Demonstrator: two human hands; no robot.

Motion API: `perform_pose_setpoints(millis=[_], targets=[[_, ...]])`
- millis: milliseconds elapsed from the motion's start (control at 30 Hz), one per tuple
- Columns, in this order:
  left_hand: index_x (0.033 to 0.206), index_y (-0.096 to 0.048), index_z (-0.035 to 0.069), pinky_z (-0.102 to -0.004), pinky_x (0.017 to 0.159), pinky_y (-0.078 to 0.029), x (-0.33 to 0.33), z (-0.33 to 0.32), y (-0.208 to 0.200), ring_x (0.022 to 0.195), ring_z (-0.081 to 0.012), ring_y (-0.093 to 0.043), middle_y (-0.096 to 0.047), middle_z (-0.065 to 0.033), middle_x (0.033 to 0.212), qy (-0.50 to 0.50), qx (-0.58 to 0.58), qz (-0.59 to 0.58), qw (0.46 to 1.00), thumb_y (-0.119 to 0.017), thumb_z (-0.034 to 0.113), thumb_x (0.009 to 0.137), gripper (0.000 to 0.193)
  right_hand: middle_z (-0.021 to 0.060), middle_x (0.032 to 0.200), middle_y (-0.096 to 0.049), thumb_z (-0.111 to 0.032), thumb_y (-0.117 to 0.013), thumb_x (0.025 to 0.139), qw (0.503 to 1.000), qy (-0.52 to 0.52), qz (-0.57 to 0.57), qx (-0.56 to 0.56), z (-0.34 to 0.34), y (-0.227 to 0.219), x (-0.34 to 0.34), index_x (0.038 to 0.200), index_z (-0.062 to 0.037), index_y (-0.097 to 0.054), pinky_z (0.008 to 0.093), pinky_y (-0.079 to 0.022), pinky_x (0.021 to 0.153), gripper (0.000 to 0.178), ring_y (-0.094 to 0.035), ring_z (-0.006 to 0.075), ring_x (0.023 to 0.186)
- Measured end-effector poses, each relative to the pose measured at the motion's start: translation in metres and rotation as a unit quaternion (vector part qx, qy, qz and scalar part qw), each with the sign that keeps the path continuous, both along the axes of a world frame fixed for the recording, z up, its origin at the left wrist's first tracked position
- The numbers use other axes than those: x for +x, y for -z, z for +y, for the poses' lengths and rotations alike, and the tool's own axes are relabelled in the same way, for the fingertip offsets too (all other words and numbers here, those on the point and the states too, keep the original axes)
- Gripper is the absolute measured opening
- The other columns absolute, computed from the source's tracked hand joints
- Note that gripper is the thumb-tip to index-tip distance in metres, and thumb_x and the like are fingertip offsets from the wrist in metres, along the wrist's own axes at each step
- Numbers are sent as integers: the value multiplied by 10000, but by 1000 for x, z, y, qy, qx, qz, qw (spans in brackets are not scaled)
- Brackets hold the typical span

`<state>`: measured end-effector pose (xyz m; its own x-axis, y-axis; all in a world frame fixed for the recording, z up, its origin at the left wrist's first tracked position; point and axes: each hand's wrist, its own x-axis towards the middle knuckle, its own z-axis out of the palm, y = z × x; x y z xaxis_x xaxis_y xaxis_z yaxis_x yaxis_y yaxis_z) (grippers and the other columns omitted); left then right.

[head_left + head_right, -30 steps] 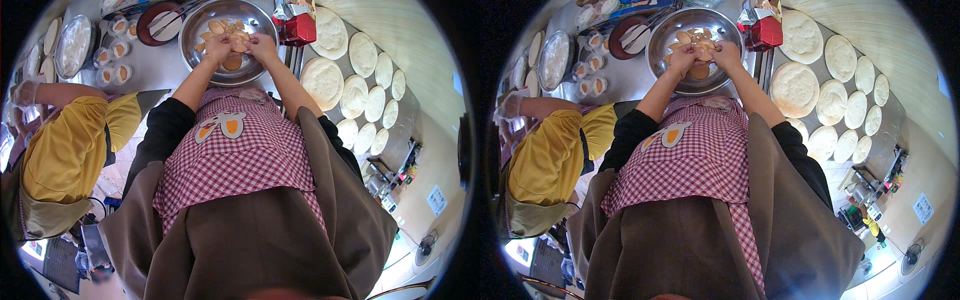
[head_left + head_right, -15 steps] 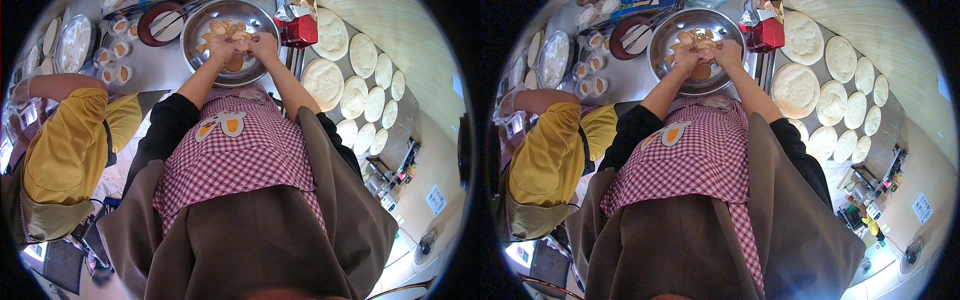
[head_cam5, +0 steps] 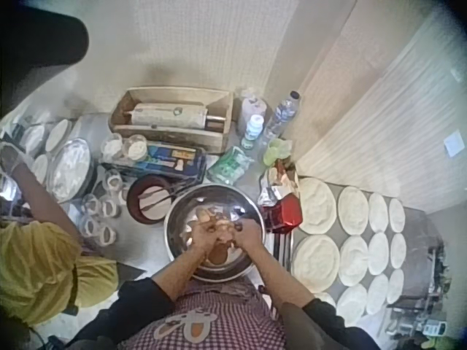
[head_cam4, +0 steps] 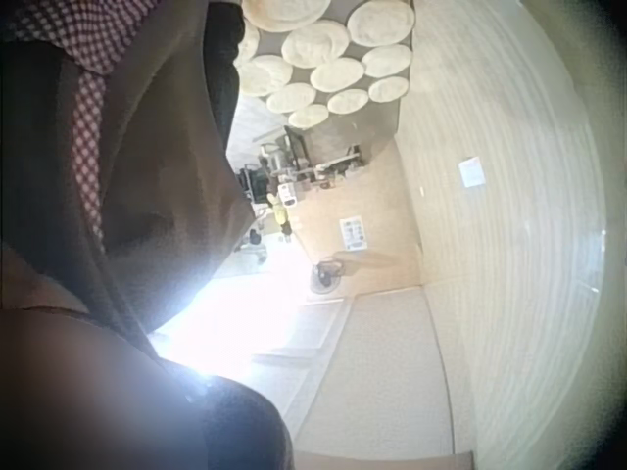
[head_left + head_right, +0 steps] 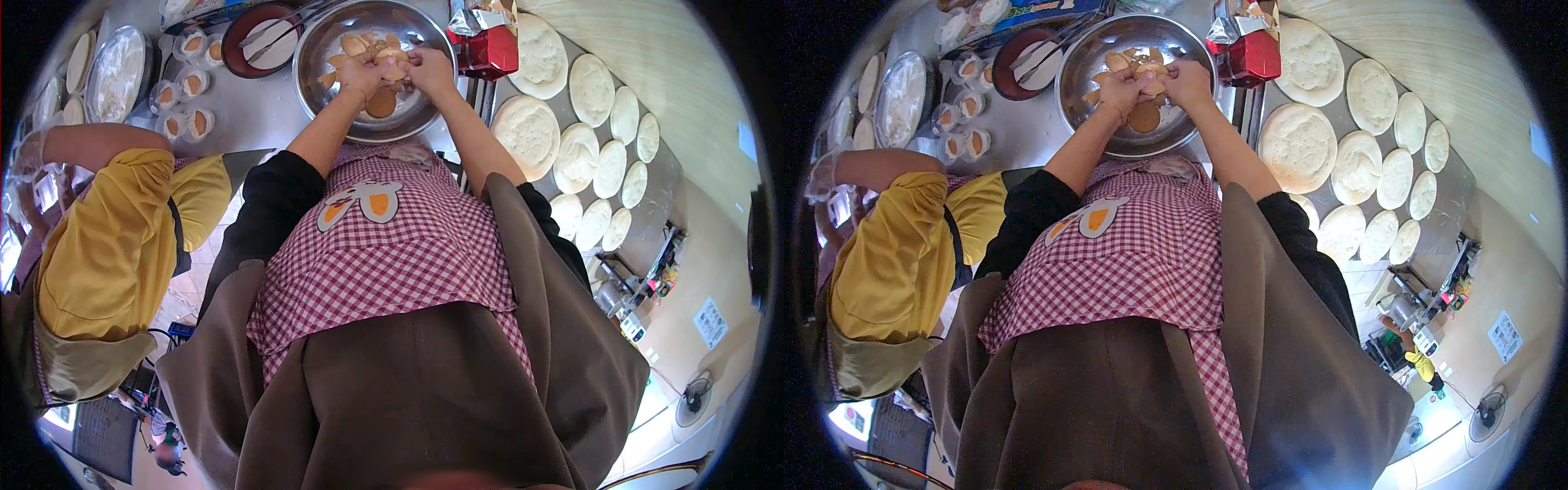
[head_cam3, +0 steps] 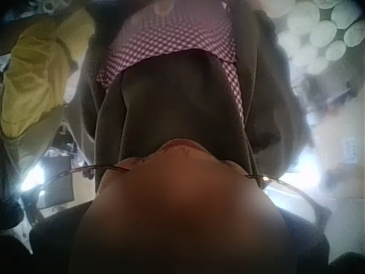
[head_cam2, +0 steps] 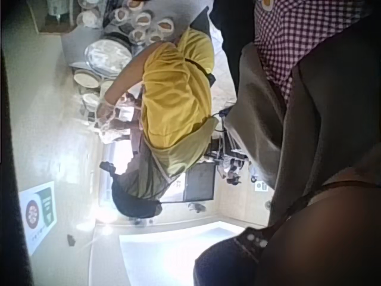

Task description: Preparing small dessert cups with cream and biscuits.

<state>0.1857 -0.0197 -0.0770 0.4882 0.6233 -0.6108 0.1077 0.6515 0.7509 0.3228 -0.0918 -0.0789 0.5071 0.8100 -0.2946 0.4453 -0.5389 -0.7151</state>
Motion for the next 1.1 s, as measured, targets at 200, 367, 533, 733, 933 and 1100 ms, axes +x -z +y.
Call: perform_pose_setpoints(millis=[200, 367, 533, 733, 933, 1100], targets=[[1109, -531, -115, -261, 625, -616, -3, 4, -1, 811, -220, -662, -606, -137, 1007, 18, 0, 2, 1000, -688, 120, 839, 391, 104, 818, -661, -168, -700, 809, 979, 17, 198, 50, -1, -4, -2, 994, 14, -650, 296, -538, 586, 264, -639, 158, 696], [1109, -527, -123, -275, 647, -620, -2, 3, 0, 835, -241, -663, -601, -161, 1036, 36, -27, -3, 999, -690, 113, 836, 396, 96, 805, -657, -170, -707, 807, 982, 24, 182, 52, -5, 7, 1, 983, 13, -649, 287, -529, 576, 261, -625, 144, 678], [1114, -532, -111, -273, 674, -606, -9, 9, 45, 853, -221, -661, -627, -131, 974, 72, 128, 31, 989, -705, 80, 818, 393, 104, 800, -671, -213, -752, 743, 997, -20, 78, 11, 3, 11, 2, 968, -3, -667, 324, -514, 650, 319, -646, 196, 680], [1083, -560, -100, -258, 652, -589, 3, 3, 20, 812, -178, -652, -631, -109, 933, 73, 88, 25, 993, -720, 53, 796, 362, 111, 800, -690, -205, -757, 729, 997, 40, 68, -21, -6, 15, 6, 976, -16, -686, 327, -526, 681, 319, -678, 210, 743], [1121, -547, -78, -245, 610, -579, 10, -1, 15, 767, -167, -646, -632, -97, 918, 1, 87, 13, 996, -703, 45, 807, 372, 111, 811, -699, -224, -746, 728, 989, 87, 118, -6, -5, 11, 7, 952, -23, -699, 323, -535, 679, 304, -683, 202, 720], [1108, -558, -64, -241, 586, -576, 10, -3, 31, 728, -162, -646, -633, -93, 906, -65, 69, -11, 995, -689, 45, 818, 336, 111, 809, -702, -217, -748, 707, 997, 68, 35, -3, 4, -6, -4, 919, -40, -717, 321, -533, 708, 278, -684, 210, 726]])
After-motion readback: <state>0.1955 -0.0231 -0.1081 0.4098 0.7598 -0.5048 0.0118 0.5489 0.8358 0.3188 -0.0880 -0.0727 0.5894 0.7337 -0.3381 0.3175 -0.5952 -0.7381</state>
